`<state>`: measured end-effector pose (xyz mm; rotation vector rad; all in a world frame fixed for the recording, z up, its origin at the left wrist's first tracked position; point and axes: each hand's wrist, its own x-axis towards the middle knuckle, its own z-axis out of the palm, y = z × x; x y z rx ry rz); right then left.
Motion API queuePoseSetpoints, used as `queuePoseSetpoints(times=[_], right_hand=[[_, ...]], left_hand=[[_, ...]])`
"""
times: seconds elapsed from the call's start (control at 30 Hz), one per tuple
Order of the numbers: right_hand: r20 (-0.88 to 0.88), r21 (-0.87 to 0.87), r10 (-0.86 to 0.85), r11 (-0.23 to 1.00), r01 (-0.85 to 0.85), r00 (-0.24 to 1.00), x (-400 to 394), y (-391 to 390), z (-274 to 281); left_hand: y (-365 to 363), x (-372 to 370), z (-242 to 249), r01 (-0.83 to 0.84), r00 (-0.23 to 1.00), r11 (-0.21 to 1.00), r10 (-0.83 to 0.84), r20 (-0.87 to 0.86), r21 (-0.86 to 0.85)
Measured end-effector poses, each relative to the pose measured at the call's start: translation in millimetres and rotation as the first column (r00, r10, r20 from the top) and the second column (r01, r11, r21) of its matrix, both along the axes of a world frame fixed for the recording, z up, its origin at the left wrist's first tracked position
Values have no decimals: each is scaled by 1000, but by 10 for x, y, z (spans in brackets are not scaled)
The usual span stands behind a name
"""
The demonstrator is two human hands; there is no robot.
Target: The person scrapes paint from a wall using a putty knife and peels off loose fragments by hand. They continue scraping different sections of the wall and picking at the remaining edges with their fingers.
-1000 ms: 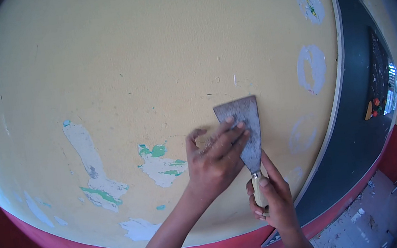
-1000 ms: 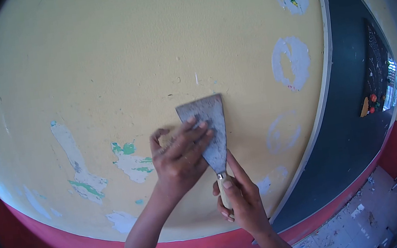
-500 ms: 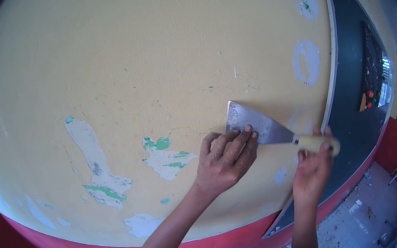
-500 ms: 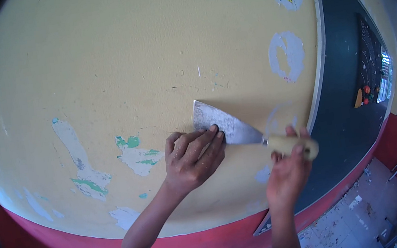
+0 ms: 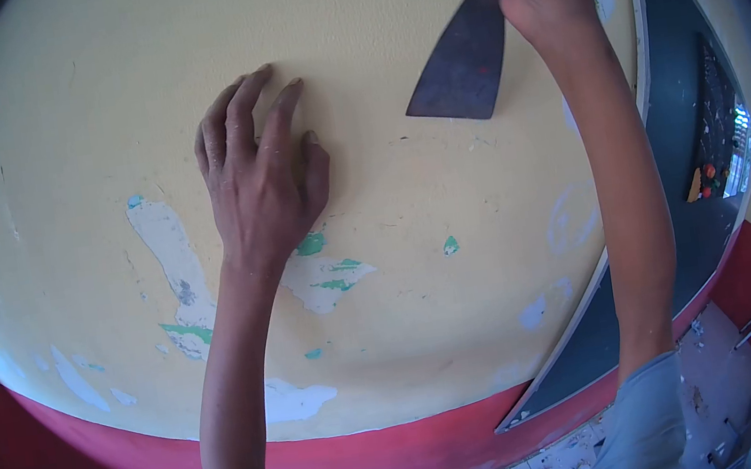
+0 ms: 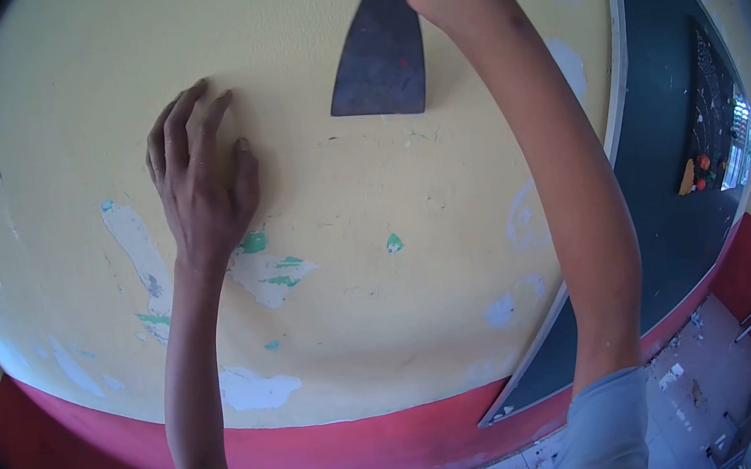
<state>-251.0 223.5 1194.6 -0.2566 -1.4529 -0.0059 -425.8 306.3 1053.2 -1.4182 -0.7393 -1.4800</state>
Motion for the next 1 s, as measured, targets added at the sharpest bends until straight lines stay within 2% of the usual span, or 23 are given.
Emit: queuePoseSetpoints(times=[0.07,0.13,0.23,0.37,0.43,0.47,0.57,0.7,0.83,0.87,0.97,1.0], right_hand=[[78,-34,-4,999,6,997,-40,74,43],[178,4,74,997,-76,981,10,284,91],[112,-111,108,989,-96,988,-88,162,-25],[132,-22,31,999,-28,991,-7,171,18],[132,8,19,1000,-20,991,29,206,-25],[143,-33,61,998,-56,988,-41,261,-95],[161,41,27,999,-34,987,-26,167,-66],[81,11,-42,999,41,996,-125,130,-45],[156,65,77,994,-88,985,-18,26,-12],[100,83,-114,991,106,988,-127,55,-87],[108,70,-55,996,48,993,-117,-34,-44],[154,126,-19,992,-1,988,-57,-91,-47]], left_hand=[[-14,15,-32,-41,999,998,41,-13,-45],[-15,17,-42,-30,999,999,29,-16,-46],[-13,1,-36,-24,999,999,23,-26,-29],[-17,3,-42,-30,998,999,29,-47,-19],[-19,7,-68,-50,995,996,44,-87,-71],[-39,18,-70,-66,992,993,55,-112,-98],[-78,25,-53,-88,986,984,64,-154,-155],[-62,23,-53,-112,983,979,84,-163,-172],[-45,13,-50,-113,983,977,83,-166,-179],[-52,15,-57,-114,983,976,83,-165,-188],[-88,18,-77,-110,982,971,74,-171,-211],[-94,17,-69,-110,982,971,73,-173,-213]])
